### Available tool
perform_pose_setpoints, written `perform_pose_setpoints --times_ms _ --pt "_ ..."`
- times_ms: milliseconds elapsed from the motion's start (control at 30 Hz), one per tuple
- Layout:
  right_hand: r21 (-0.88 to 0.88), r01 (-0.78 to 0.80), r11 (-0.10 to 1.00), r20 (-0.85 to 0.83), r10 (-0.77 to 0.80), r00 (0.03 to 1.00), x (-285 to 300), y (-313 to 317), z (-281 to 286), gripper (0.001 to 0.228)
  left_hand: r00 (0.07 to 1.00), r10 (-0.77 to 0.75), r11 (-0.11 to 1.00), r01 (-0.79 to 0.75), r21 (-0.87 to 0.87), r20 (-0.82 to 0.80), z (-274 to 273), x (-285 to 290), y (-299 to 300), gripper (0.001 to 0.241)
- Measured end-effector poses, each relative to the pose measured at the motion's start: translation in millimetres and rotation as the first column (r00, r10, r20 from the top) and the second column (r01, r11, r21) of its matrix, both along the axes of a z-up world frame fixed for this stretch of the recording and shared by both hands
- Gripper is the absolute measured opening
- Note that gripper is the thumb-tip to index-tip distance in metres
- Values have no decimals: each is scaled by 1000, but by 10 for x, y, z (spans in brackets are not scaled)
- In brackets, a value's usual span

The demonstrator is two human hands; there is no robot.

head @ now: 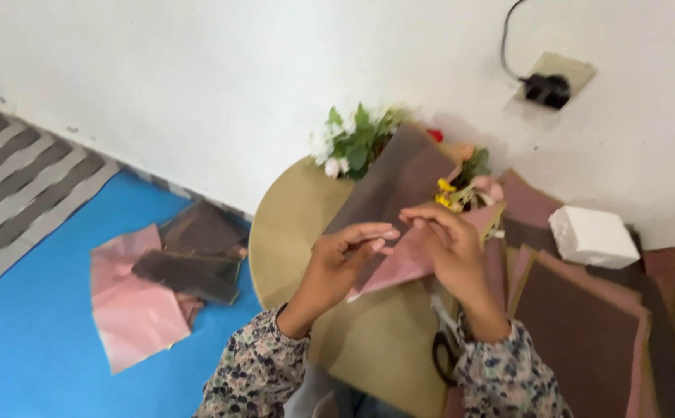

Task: Wrapping the outer layer of a flower bouquet with decorative paper and securing it with tape.

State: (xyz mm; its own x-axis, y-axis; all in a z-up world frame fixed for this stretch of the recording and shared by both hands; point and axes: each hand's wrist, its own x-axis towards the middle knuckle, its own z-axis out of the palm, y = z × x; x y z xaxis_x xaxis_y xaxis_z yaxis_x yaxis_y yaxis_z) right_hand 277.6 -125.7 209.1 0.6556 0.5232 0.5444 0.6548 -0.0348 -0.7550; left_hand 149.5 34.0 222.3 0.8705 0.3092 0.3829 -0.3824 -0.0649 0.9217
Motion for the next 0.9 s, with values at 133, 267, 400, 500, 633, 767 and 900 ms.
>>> perform_pose_setpoints --times_ms 133,267,400,500,633,767,900 --pt "62 15 998 28 -17 999 -49 -152 245 20 998 -31 998 28 63 57 57 381 -12 21" --pt "46 168 985 101 -171 980 -42 -208 325 29 987 -128 938 88 336 100 198 622 -55 19" --pt "-28 417 908 -1 -417 909 99 -337 290 17 963 -249 892 270 362 -105 518 631 -103 37" --pt "54 362 931 86 -365 927 140 -374 326 8 972 -234 894 227 387 -30 587 639 -202 33" --pt "151 124 981 128 -144 981 132 -459 361 5 966 -238 932 197 304 104 537 660 -251 24" --pt "181 46 982 -24 -43 999 143 -538 293 7 958 -278 914 243 324 67 519 649 -213 15" --pt "130 81 988 -78 -71 994 48 -520 320 17 951 -308 894 304 329 -41 515 606 -183 19"
